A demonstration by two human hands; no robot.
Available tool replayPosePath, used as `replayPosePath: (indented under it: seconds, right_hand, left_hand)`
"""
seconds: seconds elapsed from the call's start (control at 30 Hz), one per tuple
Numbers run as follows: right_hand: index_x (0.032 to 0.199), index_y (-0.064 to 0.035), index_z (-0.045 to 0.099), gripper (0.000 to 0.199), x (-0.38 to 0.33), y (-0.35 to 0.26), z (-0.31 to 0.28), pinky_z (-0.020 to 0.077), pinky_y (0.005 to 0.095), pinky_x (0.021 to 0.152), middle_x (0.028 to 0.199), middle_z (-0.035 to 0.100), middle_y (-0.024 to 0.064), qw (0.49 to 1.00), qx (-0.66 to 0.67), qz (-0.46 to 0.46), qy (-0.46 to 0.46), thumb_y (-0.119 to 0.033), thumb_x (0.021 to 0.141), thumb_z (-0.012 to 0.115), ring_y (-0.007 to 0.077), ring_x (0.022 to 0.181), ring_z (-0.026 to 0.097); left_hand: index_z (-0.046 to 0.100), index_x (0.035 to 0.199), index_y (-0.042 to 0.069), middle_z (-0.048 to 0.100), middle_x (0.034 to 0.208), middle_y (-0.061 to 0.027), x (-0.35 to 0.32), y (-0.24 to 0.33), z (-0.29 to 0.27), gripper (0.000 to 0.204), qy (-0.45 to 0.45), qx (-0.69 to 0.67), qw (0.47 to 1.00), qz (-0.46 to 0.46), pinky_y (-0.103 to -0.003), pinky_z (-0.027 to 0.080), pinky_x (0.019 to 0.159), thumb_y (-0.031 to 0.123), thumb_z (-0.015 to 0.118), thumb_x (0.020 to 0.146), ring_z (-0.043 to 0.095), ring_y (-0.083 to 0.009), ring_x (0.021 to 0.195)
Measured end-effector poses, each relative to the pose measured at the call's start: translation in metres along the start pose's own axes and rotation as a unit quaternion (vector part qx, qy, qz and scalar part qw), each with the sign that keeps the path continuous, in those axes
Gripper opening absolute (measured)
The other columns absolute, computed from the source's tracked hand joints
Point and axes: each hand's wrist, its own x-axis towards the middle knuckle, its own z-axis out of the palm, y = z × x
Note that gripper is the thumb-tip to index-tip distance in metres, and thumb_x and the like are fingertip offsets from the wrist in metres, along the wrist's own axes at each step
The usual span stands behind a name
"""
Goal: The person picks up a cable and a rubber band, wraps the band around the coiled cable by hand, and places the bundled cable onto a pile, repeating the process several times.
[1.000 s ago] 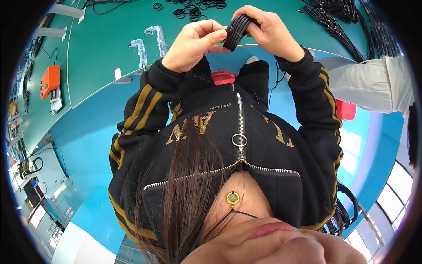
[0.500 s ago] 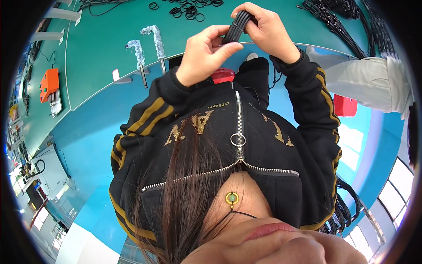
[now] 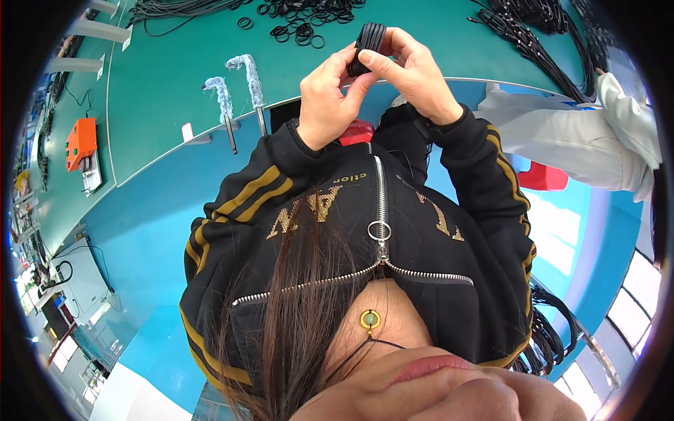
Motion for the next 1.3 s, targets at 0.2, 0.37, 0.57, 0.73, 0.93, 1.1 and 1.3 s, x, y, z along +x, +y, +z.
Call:
replayPosePath:
  seconds: [0.2, 0.37, 0.57, 0.73, 0.93, 1.1, 1.3]
  right_hand:
    - [0.115, 0.0015, 0.053, 0.034, 0.005, 0.012, 0.012, 0.0501, 0.0256, 0.076, 0.102, 0.060, 0.0072, 0.995, 0.075, -0.038, 0.051, -0.018, 0.090, 0.064, 0.0123, 0.090, 0.060]
    - [0.114, 0.0028, 0.053, 0.042, 0.051, 0.018, -0.053, 0.0518, 0.0279, 0.072, 0.101, 0.062, 0.0131, 0.965, -0.200, -0.099, 0.140, -0.024, 0.085, 0.068, 0.0197, 0.085, 0.064]
    - [0.113, -0.0032, 0.057, 0.050, 0.174, 0.080, -0.184, 0.0512, 0.0440, 0.080, 0.102, 0.064, 0.0185, 0.801, -0.563, -0.002, 0.205, -0.040, 0.081, 0.067, 0.0378, 0.091, 0.063]
    - [0.115, -0.0055, 0.056, 0.049, 0.237, 0.107, -0.222, 0.0505, 0.0452, 0.080, 0.096, 0.066, 0.0172, 0.775, -0.594, 0.109, 0.187, -0.040, 0.081, 0.066, 0.0364, 0.093, 0.063]
    - [0.103, -0.0082, 0.060, 0.037, 0.287, 0.093, -0.290, 0.0502, 0.0473, 0.081, 0.099, 0.066, 0.0153, 0.648, -0.684, 0.100, 0.321, -0.037, 0.081, 0.065, 0.0404, 0.095, 0.061]
    - [0.100, -0.0127, 0.062, 0.031, 0.288, 0.107, -0.320, 0.0492, 0.0484, 0.081, 0.099, 0.067, 0.0126, 0.580, -0.757, 0.108, 0.281, -0.039, 0.083, 0.063, 0.0375, 0.099, 0.060]
    - [0.096, -0.0143, 0.061, 0.028, 0.277, 0.104, -0.322, 0.0470, 0.0493, 0.075, 0.095, 0.068, 0.0096, 0.553, -0.800, 0.059, 0.225, -0.040, 0.085, 0.060, 0.0323, 0.099, 0.062]
  left_hand:
    - [0.055, 0.119, -0.003, 0.064, 0.104, -0.0173, 0.004, -0.008, 0.006, 0.041, 0.003, 0.051, 0.999, 0.009, -0.029, 0.056, 0.070, 0.005, 0.069, 0.081, 0.068, -0.0232, 0.081]
    - [0.056, 0.116, -0.003, 0.060, 0.113, -0.0210, 0.007, -0.017, 0.008, 0.037, 0.035, 0.004, 0.999, -0.015, -0.030, 0.055, 0.072, 0.005, 0.068, 0.082, 0.067, -0.0244, 0.085]
    - [0.060, 0.104, -0.003, 0.057, 0.118, -0.0221, 0.003, -0.040, -0.009, 0.022, -0.043, 0.074, 0.996, -0.001, -0.032, 0.054, 0.071, 0.003, 0.065, 0.082, 0.066, -0.0280, 0.086]
    - [0.062, 0.097, -0.002, 0.060, 0.113, -0.0192, 0.006, -0.053, -0.012, 0.017, -0.054, 0.159, 0.985, 0.028, -0.033, 0.053, 0.073, 0.001, 0.065, 0.080, 0.064, -0.0319, 0.085]
    - [0.063, 0.096, -0.001, 0.064, 0.105, -0.0175, 0.008, -0.059, -0.008, 0.014, -0.062, 0.148, 0.987, -0.022, -0.033, 0.052, 0.073, 0.000, 0.064, 0.082, 0.064, -0.0300, 0.088]
    - [0.063, 0.095, -0.001, 0.063, 0.102, -0.0169, 0.011, -0.063, -0.008, 0.014, -0.052, 0.143, 0.988, -0.023, -0.033, 0.052, 0.071, -0.001, 0.064, 0.080, 0.063, -0.0301, 0.086]
    - [0.063, 0.095, -0.001, 0.064, 0.102, -0.0162, 0.010, -0.059, -0.011, 0.014, -0.051, 0.140, 0.988, -0.029, -0.032, 0.052, 0.071, -0.001, 0.064, 0.081, 0.064, -0.0288, 0.085]
